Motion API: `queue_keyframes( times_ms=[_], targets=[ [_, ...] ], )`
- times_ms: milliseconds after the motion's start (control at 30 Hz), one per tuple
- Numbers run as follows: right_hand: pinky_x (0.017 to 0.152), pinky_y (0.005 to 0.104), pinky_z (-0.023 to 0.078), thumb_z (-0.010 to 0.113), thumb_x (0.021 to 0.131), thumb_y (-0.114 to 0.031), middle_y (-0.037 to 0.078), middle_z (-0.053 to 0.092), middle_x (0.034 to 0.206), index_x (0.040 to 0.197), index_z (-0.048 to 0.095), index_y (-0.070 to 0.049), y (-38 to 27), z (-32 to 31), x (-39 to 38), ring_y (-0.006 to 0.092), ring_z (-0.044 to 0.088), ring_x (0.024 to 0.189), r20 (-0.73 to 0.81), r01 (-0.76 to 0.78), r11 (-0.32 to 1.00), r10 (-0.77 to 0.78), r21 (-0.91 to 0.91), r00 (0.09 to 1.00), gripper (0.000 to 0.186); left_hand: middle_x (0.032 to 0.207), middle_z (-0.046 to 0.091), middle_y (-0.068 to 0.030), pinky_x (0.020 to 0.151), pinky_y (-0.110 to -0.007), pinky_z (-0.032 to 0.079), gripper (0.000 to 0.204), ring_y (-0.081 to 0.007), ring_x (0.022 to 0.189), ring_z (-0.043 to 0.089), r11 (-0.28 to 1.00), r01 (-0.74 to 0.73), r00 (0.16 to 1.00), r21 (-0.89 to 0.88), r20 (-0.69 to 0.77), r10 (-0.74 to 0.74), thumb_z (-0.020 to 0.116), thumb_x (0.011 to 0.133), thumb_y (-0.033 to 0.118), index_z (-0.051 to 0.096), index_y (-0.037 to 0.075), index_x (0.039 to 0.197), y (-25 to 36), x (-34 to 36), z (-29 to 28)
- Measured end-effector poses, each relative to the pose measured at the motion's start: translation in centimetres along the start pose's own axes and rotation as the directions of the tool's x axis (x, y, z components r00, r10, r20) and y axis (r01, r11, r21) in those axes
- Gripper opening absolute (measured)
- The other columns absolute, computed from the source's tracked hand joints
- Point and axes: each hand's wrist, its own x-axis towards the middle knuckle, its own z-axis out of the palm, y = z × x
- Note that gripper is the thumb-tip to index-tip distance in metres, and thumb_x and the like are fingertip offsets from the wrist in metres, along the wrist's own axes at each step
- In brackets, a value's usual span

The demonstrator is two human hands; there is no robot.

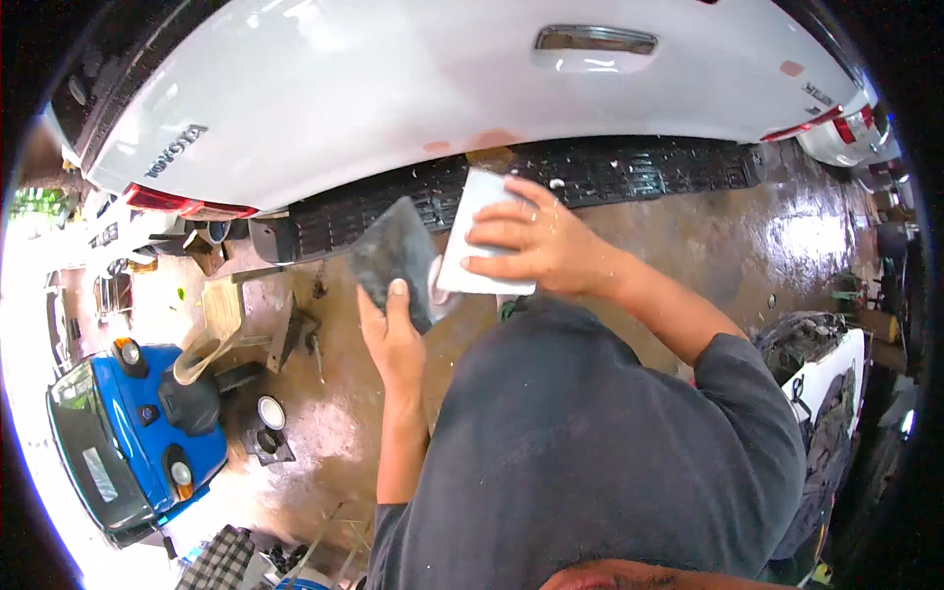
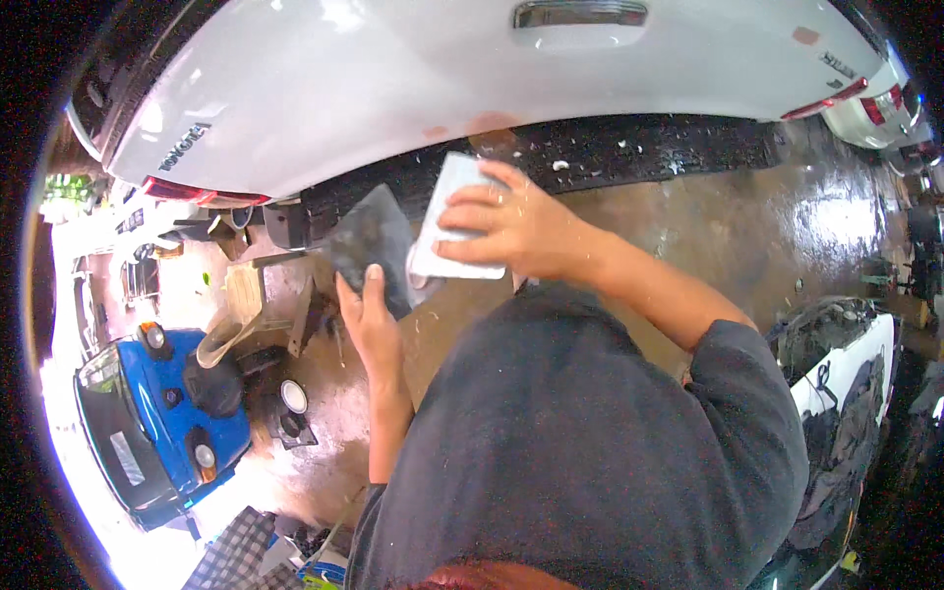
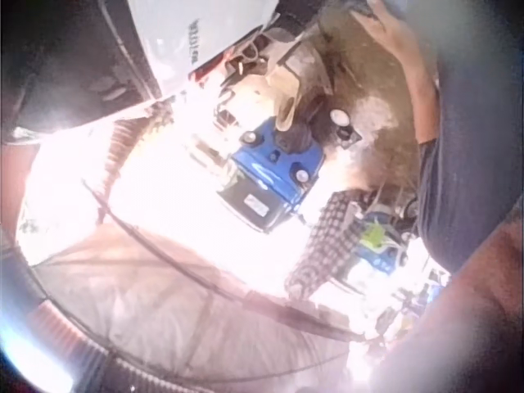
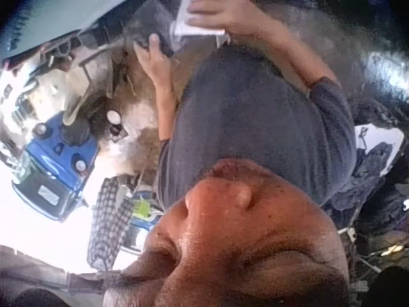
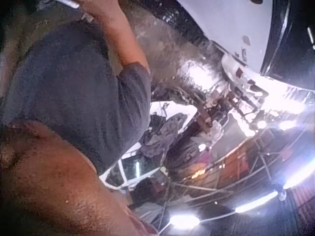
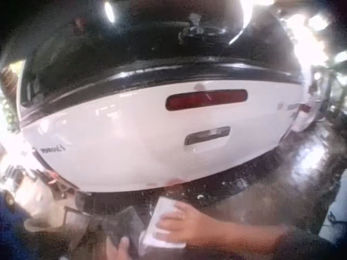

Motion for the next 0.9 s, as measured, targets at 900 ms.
queue_keyframes(
  times_ms=[900],
  targets=[
    [0.109,0.0495,0.036,0.062,0.085,-0.013,0.01,0.055,0.129,0.125,0.066,-0.023,-11.7,4.8,-8.3,0.0317,0.051,0.124,0.144,-0.125,0.991,0.118,0.044,0.983,0.041,0.128,0.056,-0.0133,0.099,-0.042,0.049,0.042,-0.0256,0.114,0.059,0.81,0.063,0.954,-0.583,-0.204,-0.221,0.052,0.099,0.005,0.042,0.002,0.139,-1.8,-13.6,-9.0]
  ],
)
